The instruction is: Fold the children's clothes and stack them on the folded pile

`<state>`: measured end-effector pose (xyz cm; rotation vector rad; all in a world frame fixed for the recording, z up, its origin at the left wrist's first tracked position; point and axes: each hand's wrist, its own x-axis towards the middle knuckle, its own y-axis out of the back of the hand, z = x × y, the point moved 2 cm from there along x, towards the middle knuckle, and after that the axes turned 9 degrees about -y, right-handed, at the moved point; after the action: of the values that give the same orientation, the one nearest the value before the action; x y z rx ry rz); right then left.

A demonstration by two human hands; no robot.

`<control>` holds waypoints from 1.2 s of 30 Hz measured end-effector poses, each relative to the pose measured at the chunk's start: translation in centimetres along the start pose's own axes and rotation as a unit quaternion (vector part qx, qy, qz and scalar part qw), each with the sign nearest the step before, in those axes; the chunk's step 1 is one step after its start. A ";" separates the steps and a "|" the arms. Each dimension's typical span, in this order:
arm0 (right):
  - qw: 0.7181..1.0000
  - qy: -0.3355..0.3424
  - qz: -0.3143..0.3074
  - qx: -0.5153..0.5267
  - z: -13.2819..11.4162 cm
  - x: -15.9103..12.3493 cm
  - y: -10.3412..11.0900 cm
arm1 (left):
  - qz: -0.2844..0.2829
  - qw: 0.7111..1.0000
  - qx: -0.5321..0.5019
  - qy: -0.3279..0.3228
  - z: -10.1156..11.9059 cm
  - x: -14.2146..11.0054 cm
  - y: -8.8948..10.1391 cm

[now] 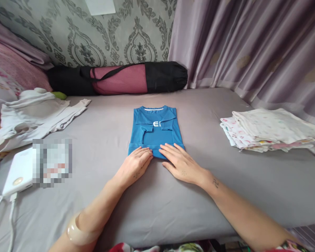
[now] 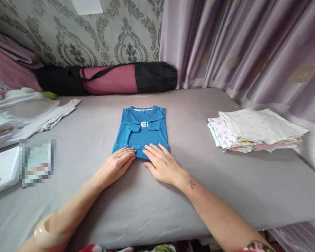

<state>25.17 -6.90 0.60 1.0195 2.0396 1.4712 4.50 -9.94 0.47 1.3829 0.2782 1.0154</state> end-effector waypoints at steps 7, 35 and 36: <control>0.997 -0.026 0.063 -0.021 2.4 0.0 0.1 | -0.010 1.000 0.023 0.000 -0.3 0.0 0.0; 0.999 0.005 -0.049 0.002 2.6 -3.2 4.9 | -0.122 0.992 0.029 0.017 -2.2 -4.3 4.5; 0.998 0.010 -0.069 0.011 2.3 -3.9 5.2 | -0.136 0.991 0.010 0.014 -1.6 -4.7 4.9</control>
<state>30.87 -7.57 4.33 0.8571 2.0991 1.3961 -1.40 -12.96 2.70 1.3078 0.4853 0.8081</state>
